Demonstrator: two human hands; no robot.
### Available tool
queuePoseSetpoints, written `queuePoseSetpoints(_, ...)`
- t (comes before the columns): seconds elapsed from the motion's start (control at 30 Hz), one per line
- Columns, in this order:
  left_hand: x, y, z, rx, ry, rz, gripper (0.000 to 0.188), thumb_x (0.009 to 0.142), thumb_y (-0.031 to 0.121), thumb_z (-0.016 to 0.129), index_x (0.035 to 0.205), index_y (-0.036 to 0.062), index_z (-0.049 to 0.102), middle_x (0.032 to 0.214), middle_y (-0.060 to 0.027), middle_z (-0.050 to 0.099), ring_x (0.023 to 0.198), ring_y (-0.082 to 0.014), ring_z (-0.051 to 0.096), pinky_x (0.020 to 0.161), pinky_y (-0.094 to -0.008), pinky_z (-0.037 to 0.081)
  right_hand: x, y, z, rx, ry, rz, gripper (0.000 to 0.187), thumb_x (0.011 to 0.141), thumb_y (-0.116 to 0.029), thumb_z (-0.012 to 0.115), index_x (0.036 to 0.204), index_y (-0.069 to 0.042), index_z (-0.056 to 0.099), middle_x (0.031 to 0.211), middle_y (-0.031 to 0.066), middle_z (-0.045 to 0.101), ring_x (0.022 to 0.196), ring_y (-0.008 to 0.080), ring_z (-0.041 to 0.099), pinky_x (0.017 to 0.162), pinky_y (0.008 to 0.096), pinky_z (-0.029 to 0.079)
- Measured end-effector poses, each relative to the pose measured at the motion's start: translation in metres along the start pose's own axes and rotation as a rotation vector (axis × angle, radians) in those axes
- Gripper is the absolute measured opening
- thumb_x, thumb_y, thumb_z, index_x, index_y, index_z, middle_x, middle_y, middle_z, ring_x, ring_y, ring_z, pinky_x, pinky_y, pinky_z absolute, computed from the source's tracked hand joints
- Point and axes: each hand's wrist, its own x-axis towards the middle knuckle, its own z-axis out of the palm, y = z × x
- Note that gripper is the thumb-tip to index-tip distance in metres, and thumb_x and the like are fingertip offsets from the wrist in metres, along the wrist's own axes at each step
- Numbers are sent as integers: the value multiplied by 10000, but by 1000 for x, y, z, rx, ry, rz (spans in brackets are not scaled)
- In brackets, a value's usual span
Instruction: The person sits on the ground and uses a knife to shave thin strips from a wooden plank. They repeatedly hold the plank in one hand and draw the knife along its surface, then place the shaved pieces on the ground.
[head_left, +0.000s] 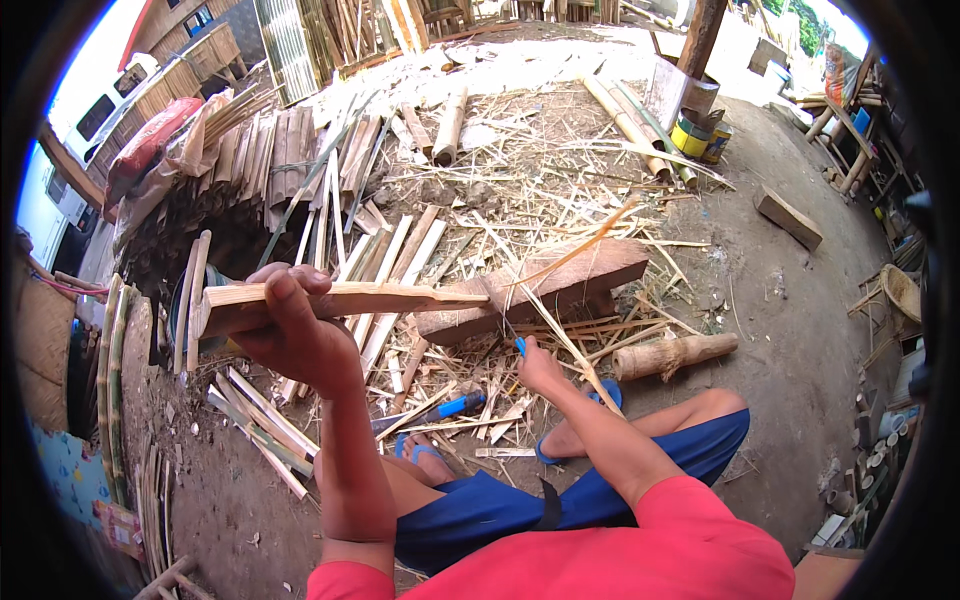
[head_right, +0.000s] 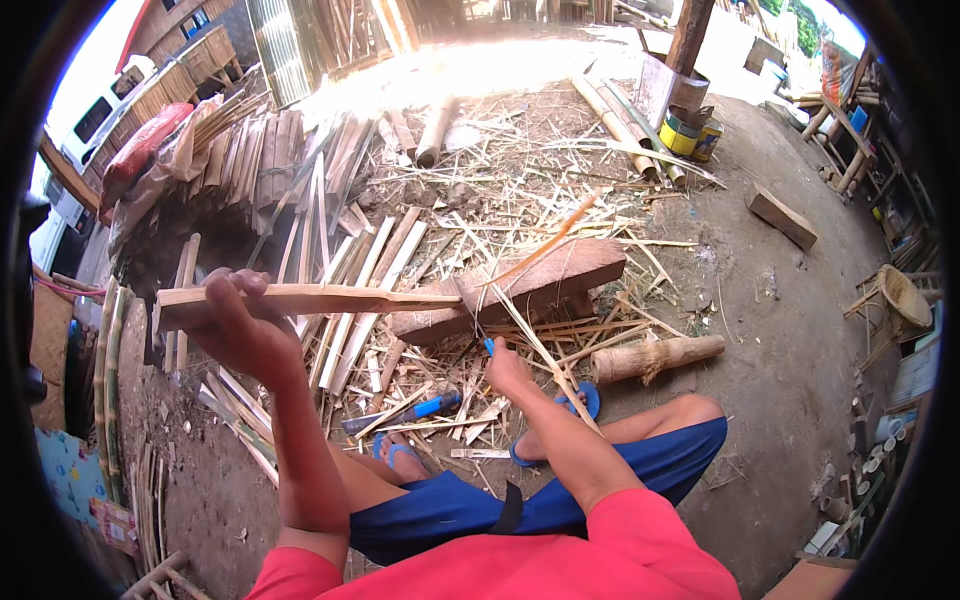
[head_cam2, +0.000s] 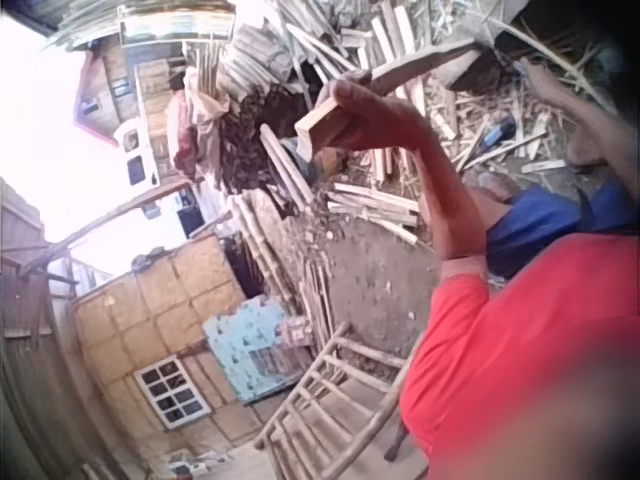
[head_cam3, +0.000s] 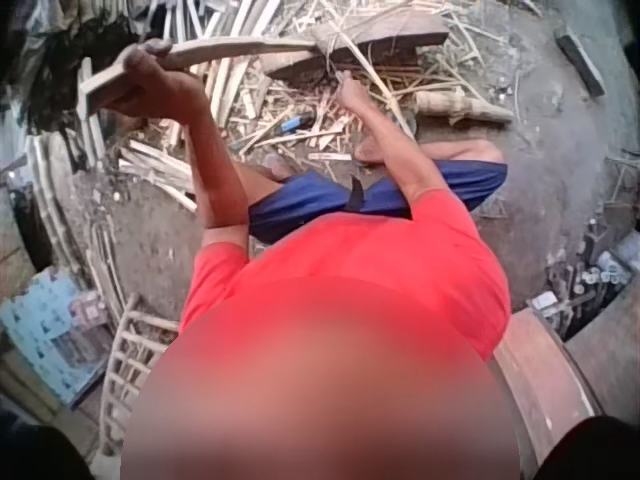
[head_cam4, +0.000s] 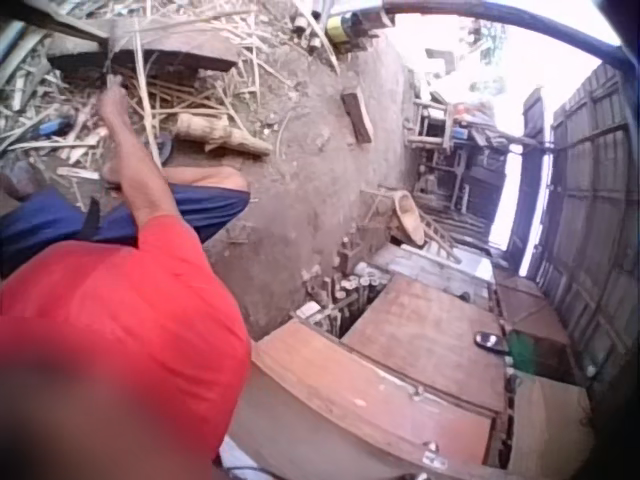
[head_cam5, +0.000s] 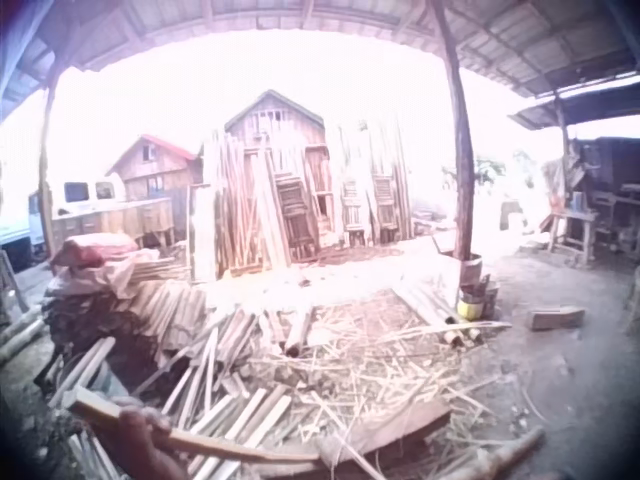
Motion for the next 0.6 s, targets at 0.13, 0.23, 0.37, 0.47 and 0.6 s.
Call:
queuePoseSetpoints(0.13,8,-11,-10,101,43,9,366,954,249,671,1048,29,393,775,-79,582,628,-123,574,608,-294,525,-20,-27,-5,127,28,-251,331,961,-214,557,1212,-43,427,924,294,667,799,508,649,721,588,513)
queuePoseSetpoints(0.23,7,-17,-17,57,68,3,352,967,251,655,1053,37,390,775,-75,588,635,-125,575,618,-293,532,-45,-51,9,251,187,-605,346,964,-216,559,1233,-45,424,907,292,662,795,507,644,715,580,514)
queuePoseSetpoints(0.37,8,-14,-26,161,45,-54,384,989,322,619,1115,32,400,848,-91,594,715,-150,592,703,-312,539,-8,-12,20,60,31,46,323,953,-219,580,1187,-58,425,941,255,687,885,482,665,764,594,512)
queuePoseSetpoints(0.47,12,-7,-28,-161,22,-148,540,997,461,561,1265,22,397,1044,-126,577,900,-192,591,857,-362,511,20,47,21,-97,-42,94,321,954,-234,567,1168,-28,446,958,306,673,928,495,652,817,571,494)
queuePoseSetpoints(0.6,15,-2,-26,-370,-133,-255,711,1007,546,483,1503,57,336,1299,-96,524,1126,-219,549,1006,-344,418,6,39,17,101,-54,67,337,947,-274,575,1162,-42,460,955,299,672,914,506,639,815,564,483)
